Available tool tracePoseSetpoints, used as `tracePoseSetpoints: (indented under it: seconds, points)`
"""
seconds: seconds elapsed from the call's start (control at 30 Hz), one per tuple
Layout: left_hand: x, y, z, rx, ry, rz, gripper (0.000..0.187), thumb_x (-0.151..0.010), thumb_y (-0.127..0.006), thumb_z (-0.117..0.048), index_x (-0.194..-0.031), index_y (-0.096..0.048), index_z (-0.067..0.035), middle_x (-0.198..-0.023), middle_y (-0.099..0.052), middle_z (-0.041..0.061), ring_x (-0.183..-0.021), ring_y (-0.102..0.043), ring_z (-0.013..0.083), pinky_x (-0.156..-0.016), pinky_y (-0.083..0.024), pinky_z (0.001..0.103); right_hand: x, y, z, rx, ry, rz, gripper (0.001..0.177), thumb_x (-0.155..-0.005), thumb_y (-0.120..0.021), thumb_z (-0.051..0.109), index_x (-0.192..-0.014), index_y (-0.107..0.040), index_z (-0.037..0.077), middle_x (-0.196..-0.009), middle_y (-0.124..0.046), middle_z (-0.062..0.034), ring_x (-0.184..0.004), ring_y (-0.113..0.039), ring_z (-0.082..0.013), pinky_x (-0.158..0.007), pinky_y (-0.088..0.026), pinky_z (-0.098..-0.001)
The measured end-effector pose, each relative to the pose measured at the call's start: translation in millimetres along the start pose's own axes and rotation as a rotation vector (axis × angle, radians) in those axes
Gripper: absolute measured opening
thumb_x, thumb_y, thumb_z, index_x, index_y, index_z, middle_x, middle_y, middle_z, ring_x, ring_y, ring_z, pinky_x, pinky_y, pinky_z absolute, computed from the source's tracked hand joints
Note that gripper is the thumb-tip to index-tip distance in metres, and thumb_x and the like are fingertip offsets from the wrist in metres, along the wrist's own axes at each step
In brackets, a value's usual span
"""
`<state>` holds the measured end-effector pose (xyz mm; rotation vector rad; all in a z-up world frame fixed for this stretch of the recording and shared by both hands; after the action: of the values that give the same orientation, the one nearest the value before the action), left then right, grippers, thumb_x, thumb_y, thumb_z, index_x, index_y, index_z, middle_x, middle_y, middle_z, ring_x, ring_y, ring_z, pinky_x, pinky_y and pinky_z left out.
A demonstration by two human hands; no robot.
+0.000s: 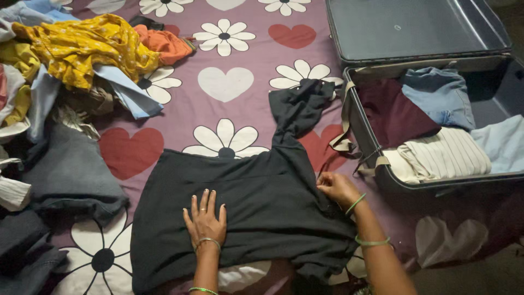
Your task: The person folds a black shirt on a bed and places it into an open suitcase.
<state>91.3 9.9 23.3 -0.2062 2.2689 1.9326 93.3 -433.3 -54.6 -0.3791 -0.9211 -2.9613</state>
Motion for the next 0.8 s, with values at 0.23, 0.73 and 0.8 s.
tracePoseSetpoints:
  seconds: [0.23,0.73,0.8]
  points:
    - [0.7,-4.5,1.3,-0.029,0.0,0.019,0.058,-0.097,-0.046,-0.05,-0.151,-0.047,-0.029,-0.161,-0.039,-0.007,-0.151,-0.029,0.0241,-0.122,-0.018,0.055,93.9,-39.8,110.0,0.352,0.626,-0.334,0.027,-0.077,-0.065,-0.001,-0.102,-0.071,0.002,-0.101,-0.071,-0.0168,-0.095,-0.068,-0.038,-0.083,-0.055,-0.0424]
    - [2.4,-1.0,0.8,-0.02,-0.015,-0.046,0.058,-0.096,-0.049,-0.049,-0.15,-0.05,-0.028,-0.16,-0.043,-0.007,-0.15,-0.033,0.0241,-0.122,-0.021,0.055,-18.8,-33.1,32.3,0.104,0.105,-0.202,0.033,-0.082,-0.074,0.022,-0.11,-0.073,0.005,-0.101,-0.079,-0.0149,-0.094,-0.076,-0.0251,-0.083,-0.057,-0.0369]
    - [1.1,-1.4,1.3,-0.023,-0.018,-0.047,0.058,-0.095,-0.048,-0.05,-0.15,-0.049,-0.029,-0.159,-0.042,-0.007,-0.15,-0.032,0.0244,-0.121,-0.021,0.055,-25.5,-22.9,30.4,0.028,0.114,-0.304,0.026,-0.082,-0.076,0.021,-0.103,-0.075,0.005,-0.096,-0.08,-0.0145,-0.091,-0.078,-0.0239,-0.083,-0.058,-0.037]
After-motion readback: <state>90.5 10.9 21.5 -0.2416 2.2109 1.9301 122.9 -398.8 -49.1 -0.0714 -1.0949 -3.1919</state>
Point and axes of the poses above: each hand's wrist, its own x-axis away from the middle knuckle, its own y-axis out of the back of the hand, z = x × y, the point moved 10 cm from there along -x, towards the middle knuckle
